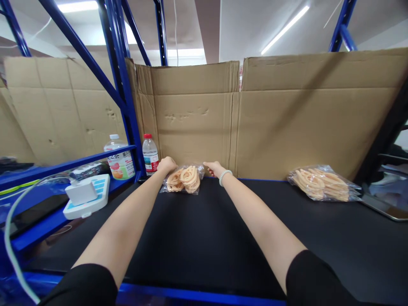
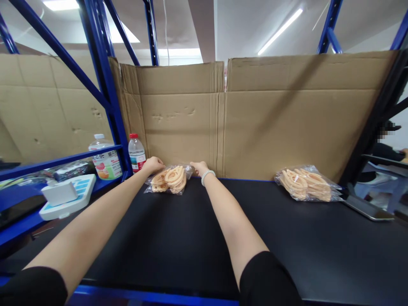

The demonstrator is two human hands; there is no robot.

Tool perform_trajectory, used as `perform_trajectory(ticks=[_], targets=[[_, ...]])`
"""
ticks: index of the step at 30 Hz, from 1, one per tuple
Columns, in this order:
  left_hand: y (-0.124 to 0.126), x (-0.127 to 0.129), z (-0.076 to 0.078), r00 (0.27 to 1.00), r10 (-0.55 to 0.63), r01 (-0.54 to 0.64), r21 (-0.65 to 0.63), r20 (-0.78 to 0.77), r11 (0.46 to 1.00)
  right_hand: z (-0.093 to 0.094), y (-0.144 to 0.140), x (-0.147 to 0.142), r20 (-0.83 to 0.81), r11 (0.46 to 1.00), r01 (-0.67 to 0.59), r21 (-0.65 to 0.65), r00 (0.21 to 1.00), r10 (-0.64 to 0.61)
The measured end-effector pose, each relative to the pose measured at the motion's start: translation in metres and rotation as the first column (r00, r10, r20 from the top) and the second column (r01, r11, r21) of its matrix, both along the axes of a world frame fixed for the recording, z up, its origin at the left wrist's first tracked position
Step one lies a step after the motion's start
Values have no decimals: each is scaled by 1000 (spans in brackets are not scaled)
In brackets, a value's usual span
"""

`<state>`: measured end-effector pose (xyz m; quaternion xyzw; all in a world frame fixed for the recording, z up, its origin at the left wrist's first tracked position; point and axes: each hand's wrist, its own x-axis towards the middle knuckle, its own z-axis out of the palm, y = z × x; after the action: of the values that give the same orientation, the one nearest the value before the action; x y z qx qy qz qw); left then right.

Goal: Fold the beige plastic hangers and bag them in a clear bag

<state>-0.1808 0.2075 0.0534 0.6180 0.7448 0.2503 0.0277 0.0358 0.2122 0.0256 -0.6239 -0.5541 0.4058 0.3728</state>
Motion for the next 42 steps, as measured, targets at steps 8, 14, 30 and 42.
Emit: perform_trajectory(ticks=[8,14,30,42], targets=[[-32,9,20,997,-36,40,53,-70,998,-3,-63,85,71,995,-90,33,994,87],[-68,41,19,991,-123,132,191,-57,973,-6,-119,160,111,981,-66,180,993,47],[-128,334,-44,492,-736,812,59,464,580,33,-158,383,366,712,420,563,645,-670],[-97,480,-34,250,-255,696,10,934,718,27,-142,448,490,782,591,198,631,-601]])
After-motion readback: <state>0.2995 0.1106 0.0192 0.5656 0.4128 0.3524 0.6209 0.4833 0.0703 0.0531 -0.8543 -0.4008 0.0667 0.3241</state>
